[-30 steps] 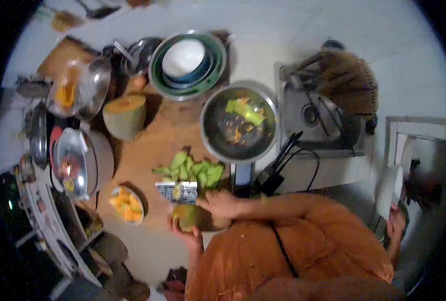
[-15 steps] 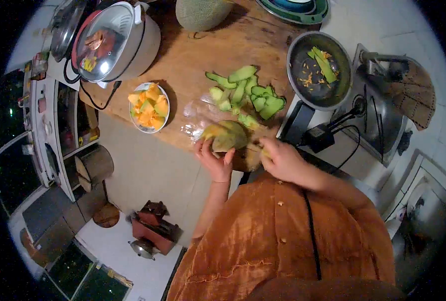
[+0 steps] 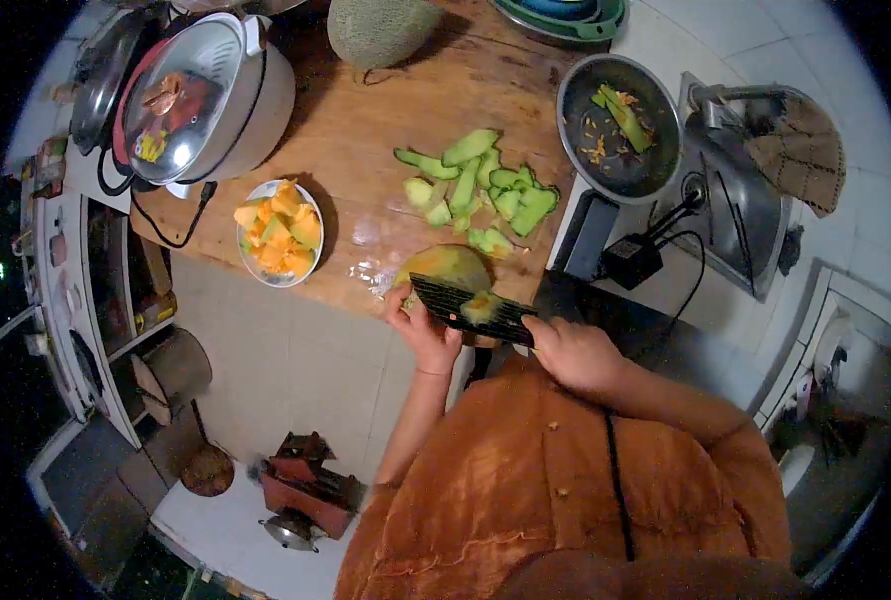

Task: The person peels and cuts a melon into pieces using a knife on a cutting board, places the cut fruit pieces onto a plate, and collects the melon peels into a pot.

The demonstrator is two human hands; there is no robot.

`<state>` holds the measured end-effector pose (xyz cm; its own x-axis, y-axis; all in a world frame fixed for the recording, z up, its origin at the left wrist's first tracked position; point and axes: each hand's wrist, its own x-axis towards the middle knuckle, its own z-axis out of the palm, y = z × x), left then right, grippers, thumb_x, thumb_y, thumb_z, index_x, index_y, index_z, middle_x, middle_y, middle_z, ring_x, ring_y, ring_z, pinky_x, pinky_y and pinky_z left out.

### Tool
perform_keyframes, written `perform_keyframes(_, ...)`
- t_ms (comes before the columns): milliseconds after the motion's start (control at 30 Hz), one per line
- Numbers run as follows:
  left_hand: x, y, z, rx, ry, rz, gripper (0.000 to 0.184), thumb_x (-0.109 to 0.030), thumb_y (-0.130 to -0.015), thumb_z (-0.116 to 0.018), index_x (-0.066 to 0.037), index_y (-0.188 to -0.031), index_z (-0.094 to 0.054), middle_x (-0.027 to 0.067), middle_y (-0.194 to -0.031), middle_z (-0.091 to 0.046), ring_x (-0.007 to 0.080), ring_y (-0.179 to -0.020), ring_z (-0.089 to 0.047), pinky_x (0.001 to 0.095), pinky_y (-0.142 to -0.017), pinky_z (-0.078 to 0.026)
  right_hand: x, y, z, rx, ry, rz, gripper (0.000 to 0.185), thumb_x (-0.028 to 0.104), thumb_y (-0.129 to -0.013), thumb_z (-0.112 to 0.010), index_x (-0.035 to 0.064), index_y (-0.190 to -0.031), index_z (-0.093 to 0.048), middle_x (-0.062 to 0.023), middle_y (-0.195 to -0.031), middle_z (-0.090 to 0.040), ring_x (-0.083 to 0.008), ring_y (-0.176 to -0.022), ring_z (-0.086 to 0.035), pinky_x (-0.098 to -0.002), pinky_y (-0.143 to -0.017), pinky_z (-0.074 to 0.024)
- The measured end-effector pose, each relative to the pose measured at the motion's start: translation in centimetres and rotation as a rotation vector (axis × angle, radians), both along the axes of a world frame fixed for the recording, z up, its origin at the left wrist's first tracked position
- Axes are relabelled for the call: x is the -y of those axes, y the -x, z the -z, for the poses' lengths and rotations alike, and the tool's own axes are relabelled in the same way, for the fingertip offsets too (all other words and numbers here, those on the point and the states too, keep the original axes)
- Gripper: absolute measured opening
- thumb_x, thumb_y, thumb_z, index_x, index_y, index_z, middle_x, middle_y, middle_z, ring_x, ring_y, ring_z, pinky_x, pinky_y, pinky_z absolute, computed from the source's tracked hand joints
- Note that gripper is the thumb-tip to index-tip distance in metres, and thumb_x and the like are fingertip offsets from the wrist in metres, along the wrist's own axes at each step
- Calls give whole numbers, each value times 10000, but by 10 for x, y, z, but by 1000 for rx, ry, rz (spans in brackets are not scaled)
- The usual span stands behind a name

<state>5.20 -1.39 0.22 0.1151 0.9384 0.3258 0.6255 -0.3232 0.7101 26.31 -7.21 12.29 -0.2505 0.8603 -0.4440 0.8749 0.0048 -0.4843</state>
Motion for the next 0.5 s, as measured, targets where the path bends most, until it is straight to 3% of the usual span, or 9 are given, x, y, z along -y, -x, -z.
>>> perform_keyframes(133, 0, -2, -1, 10, 41, -20, 553, -287, -669, -660, -77, -1147, -474, 153, -1170, -343, 331, -1131, -344, 422, -946, -316, -14, 8, -1, -42, 178, 4, 367, 230, -911, -365, -7, -1176, -456, -211, -815, -607, -354, -692, -625, -466, -576, -509)
perform_keyframes(233, 4, -7, 7, 165, 83, -88, 570, -290, -654, -708, -89, -1138, -485, 146, -1132, -341, 338, -1078, -355, 453, -937, -302, -12, 20, 16, -12, 137, 83, 352, 148, -830, -483, 14, -1155, -498, -149, -777, -590, -291, -608, -607, -383, -491, -488)
perform_keyframes(333, 1, -1, 7, 90, 27, 2, 582, -301, -672, -680, -74, -1167, -474, 147, -1189, -325, 304, -1147, -332, 411, -946, -322, -16, 13, 2, -2, 158, 3, 370, 132, -821, -485, 4, -1168, -484, -162, -794, -591, -314, -630, -610, -398, -504, -491)
perform_keyframes(433, 1, 1, -1, -2, 17, 24, 536, -261, -681, -678, -72, -1142, -480, 151, -1202, -320, 296, -1151, -331, 400, -935, -337, -1, -2, 6, -42, -13, -46, 384, 138, -816, -488, -3, -1173, -472, -169, -813, -593, -327, -652, -613, -408, -526, -496)
perform_keyframes(500, 4, 0, 0, 51, 69, -1, 500, -234, -693, -668, -71, -1126, -479, 157, -1204, -323, 305, -1150, -333, 404, -932, -340, -10, 4, 11, -40, 82, -30, 338, 167, -860, -425, -29, -1133, -463, -209, -778, -605, -335, -662, -628, -438, -532, -507)
